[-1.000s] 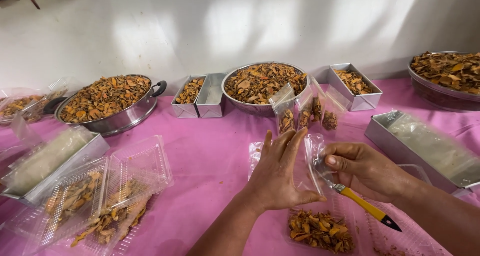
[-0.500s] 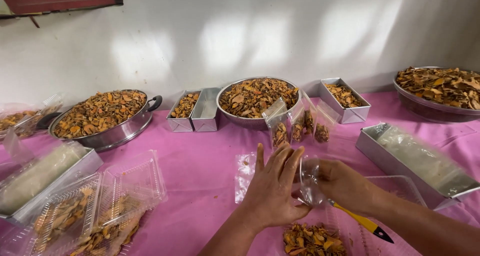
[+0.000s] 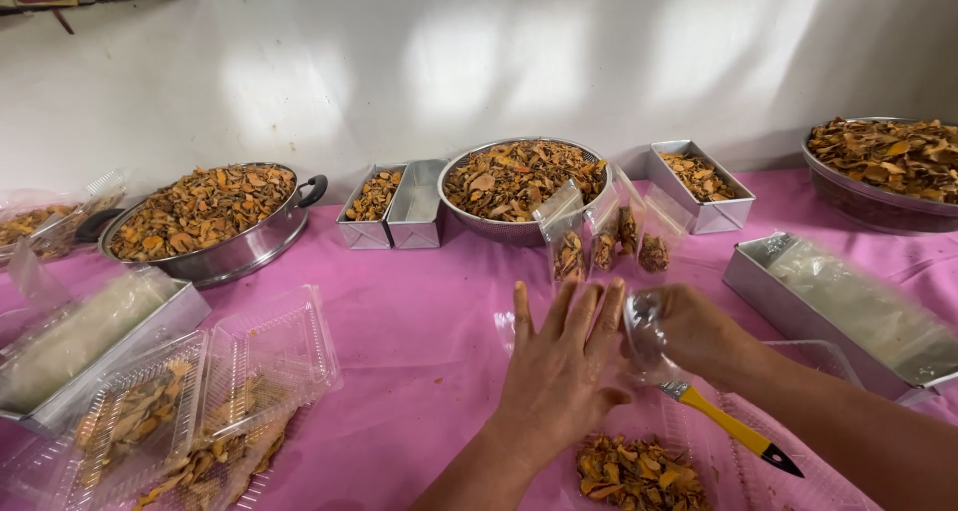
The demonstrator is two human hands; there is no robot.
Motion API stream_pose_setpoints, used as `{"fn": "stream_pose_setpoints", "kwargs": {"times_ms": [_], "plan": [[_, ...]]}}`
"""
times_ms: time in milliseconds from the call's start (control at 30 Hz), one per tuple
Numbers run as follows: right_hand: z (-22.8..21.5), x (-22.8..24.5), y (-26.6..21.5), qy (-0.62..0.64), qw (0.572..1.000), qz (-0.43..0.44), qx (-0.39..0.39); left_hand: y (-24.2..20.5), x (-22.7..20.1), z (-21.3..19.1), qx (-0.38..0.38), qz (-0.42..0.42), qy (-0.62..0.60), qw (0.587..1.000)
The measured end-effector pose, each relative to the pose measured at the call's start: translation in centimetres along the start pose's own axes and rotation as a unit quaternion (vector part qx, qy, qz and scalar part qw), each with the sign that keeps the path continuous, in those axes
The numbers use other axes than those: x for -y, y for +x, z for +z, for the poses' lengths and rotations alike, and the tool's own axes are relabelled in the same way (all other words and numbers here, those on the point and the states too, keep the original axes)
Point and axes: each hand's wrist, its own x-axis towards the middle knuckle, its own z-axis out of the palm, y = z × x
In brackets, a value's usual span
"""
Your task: Packing dried tea leaves into plastic containers and small bags using hands and a brush.
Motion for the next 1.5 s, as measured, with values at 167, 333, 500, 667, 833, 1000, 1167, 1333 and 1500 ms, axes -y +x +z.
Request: {"fn": "stream_pose_setpoints", "kwargs": {"times_ms": [167,333,500,667,833,1000,1167,1333,1500], "plan": [[-2.4,-1.7,1.5,0.217,0.972,-0.063,0.071,-0.2,2.2,1.1,0.021,-0.058,0.118,0.991],[-3.3,-1.0,0.5,0.021,0.995,-0.1,0.009,0.0,2.1,0.1,0.129,-0.084,-0.041,0.987],[-2.3,3.2,-2.6,0.15,0.988,0.015,-0.025,0.3,2.3,-0.1,0.161,-0.075,-0.055,0.983],[-0.5,3.6,-3.8,0.162,0.984,0.045,0.057,0.2,1.1,0.3,0.046,-0.013,-0.046,0.998],[1.2,2.9,-2.9,0.116,0.986,-0.01,0.121,0.2,0.6,-0.1,-0.003,0.031,-0.042,0.999],[1.2,-0.6,0.2,0.223,0.968,0.011,0.117,-0.1,0.9,0.8,-0.004,0.016,-0.02,1.0],[0.3,0.1,0.0,0.17,0.975,0.068,0.126,0.3,1.2,-0.2,0.002,-0.035,0.014,0.999],[1.3,-2.9,0.4,0.113,0.989,-0.069,0.064,0.5,0.6,-0.8,0.027,-0.046,-0.061,0.997],[0.5,-1.7,0.0,0.047,0.99,-0.005,0.133,-0.2,0.5,0.4,0.069,-0.004,-0.079,0.995]]}}
